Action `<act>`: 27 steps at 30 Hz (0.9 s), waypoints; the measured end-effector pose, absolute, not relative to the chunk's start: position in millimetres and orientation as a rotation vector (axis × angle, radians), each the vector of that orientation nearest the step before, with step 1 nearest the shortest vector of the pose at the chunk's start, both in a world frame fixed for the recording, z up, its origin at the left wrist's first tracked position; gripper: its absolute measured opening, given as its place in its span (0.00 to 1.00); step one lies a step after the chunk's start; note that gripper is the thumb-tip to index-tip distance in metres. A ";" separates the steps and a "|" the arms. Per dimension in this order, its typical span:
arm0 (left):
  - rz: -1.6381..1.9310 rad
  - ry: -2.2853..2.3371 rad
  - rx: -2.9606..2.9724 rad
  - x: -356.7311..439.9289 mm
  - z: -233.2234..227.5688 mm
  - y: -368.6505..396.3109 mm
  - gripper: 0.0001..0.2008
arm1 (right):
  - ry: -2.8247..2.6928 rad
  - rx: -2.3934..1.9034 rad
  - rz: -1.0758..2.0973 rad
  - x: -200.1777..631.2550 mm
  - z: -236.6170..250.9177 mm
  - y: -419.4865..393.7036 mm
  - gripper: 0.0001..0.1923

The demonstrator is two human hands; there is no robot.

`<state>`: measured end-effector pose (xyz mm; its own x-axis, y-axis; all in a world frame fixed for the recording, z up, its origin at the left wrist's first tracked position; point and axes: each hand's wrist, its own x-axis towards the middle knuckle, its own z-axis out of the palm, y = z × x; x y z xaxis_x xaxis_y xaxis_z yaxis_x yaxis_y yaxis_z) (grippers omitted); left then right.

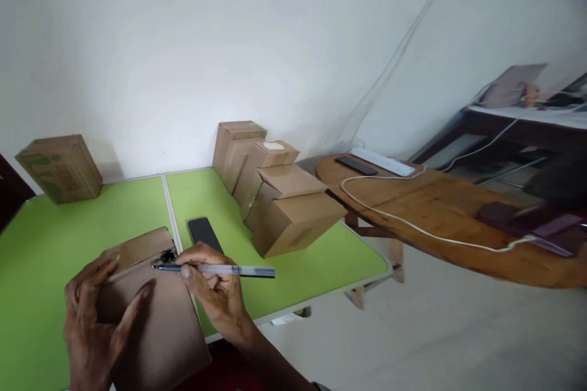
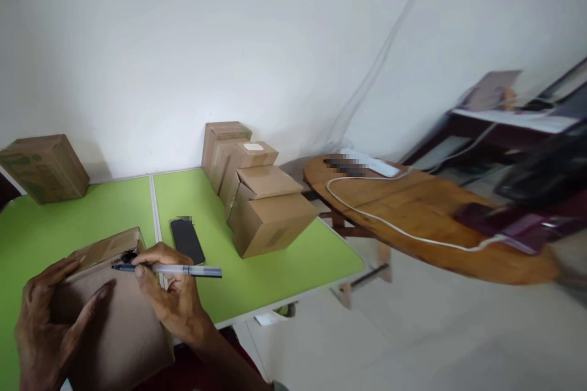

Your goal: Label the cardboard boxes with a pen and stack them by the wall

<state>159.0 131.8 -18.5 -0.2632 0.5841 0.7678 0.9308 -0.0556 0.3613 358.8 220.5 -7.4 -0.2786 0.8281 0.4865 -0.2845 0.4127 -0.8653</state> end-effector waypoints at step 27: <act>-1.294 -2.022 -1.510 158.7 -14.1 128.7 0.28 | -2.189 -1.422 0.940 323.7 -21.7 323.3 0.06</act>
<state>158.7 128.7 -14.1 -0.4000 0.6044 0.6889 0.8789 0.0398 0.4754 323.7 323.3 -21.7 -0.4252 0.9036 -0.0526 0.6604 0.2700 -0.7007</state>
